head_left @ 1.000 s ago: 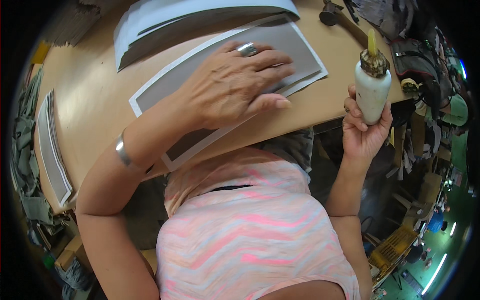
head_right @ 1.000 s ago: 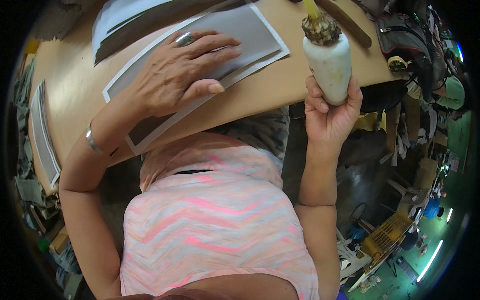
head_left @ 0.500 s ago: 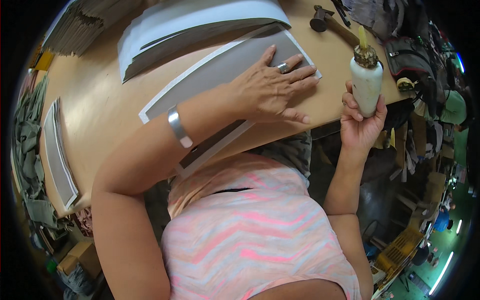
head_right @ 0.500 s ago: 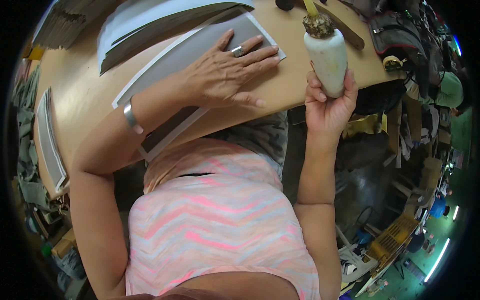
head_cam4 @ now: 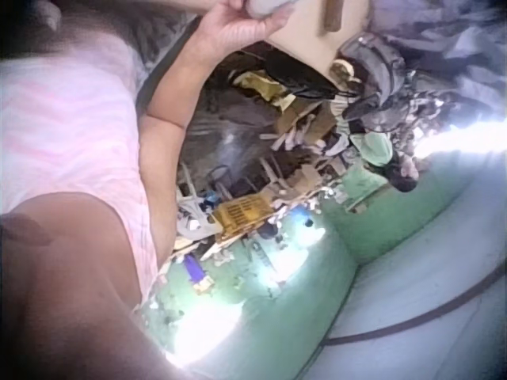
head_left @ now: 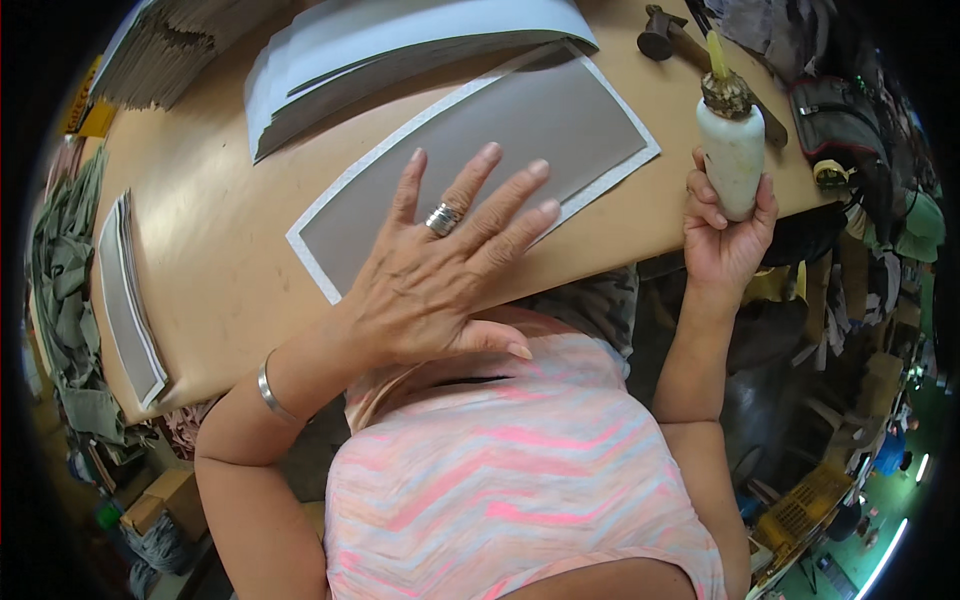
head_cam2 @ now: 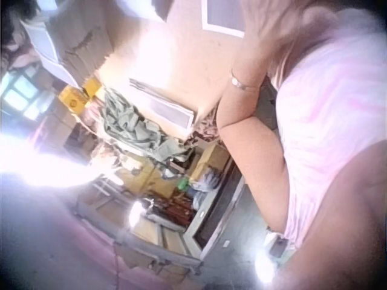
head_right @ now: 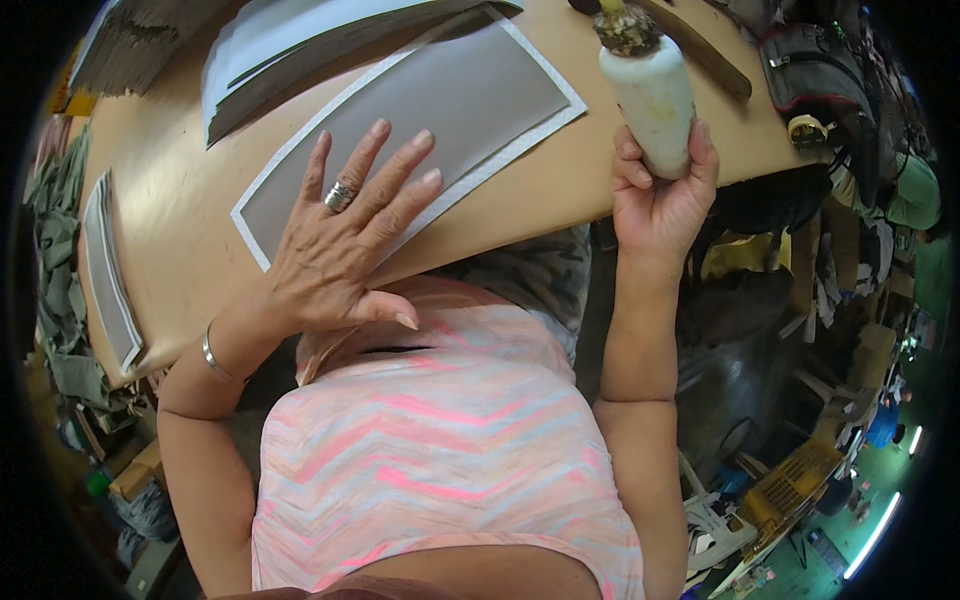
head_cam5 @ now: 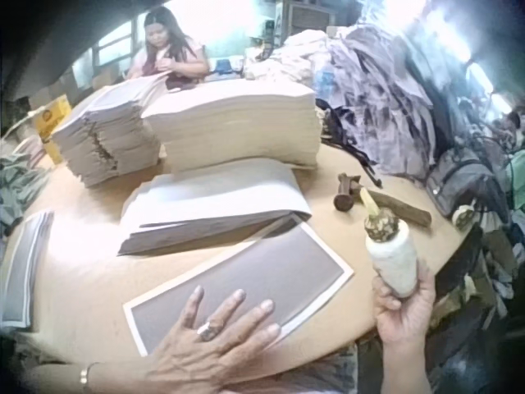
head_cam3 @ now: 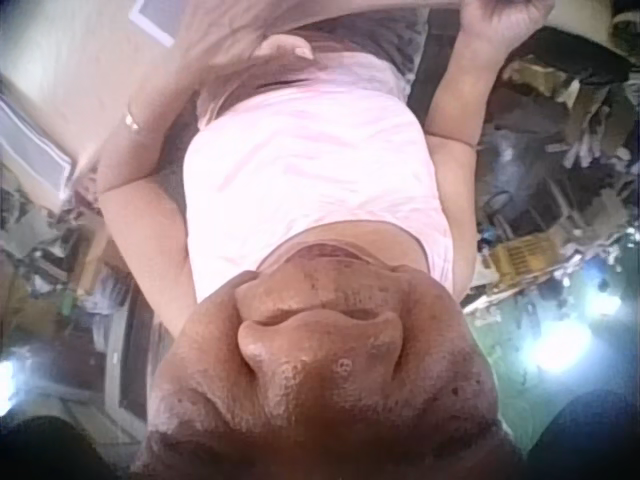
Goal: The person applies glue from a bottle onto white paper sheets and then places brown paper on top, pressing down to adhere them. The process is repeated for multiple sheets, with the person smoothing each assembly and stacking the finished pieces.
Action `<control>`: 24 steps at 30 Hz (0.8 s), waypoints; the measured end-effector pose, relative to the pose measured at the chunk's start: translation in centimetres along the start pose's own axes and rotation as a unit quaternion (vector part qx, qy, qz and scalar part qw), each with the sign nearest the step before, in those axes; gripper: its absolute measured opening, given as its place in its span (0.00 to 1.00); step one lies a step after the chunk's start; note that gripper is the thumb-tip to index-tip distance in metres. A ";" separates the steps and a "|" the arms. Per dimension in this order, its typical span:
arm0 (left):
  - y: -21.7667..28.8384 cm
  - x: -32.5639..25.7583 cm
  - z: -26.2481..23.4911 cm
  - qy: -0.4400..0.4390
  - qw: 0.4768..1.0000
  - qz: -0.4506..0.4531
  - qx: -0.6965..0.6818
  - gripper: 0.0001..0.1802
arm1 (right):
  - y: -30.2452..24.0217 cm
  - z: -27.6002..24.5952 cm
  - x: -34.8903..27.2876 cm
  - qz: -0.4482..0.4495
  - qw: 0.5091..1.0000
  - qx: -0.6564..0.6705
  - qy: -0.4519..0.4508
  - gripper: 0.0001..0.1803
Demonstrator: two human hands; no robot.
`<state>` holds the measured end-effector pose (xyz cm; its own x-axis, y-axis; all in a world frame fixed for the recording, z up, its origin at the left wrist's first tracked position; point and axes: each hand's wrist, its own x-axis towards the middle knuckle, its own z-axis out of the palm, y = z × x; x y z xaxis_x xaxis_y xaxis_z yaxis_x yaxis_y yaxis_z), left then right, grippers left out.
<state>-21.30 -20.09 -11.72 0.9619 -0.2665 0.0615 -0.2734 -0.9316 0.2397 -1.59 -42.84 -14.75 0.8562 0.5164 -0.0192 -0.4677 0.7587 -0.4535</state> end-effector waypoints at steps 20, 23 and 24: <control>-5.3 18.7 -2.2 -0.011 0.975 0.196 0.107 0.19 | 0.8 -0.2 0.5 0.033 0.993 0.077 -0.079 0.34; -0.1 17.3 -10.0 -0.015 0.999 -0.045 -0.019 0.13 | -0.6 -1.1 -0.5 0.021 0.994 0.084 -0.059 0.34; 0.0 15.4 -11.5 0.012 0.997 -0.064 -0.031 0.14 | -0.7 -1.0 -0.4 0.028 0.993 0.088 -0.073 0.34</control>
<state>-6.42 -21.32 0.34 0.9889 -0.1399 0.0503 -0.1486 -0.9405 0.3056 -1.41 -43.96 -15.32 0.7927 0.6019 0.0960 -0.5556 0.7783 -0.2924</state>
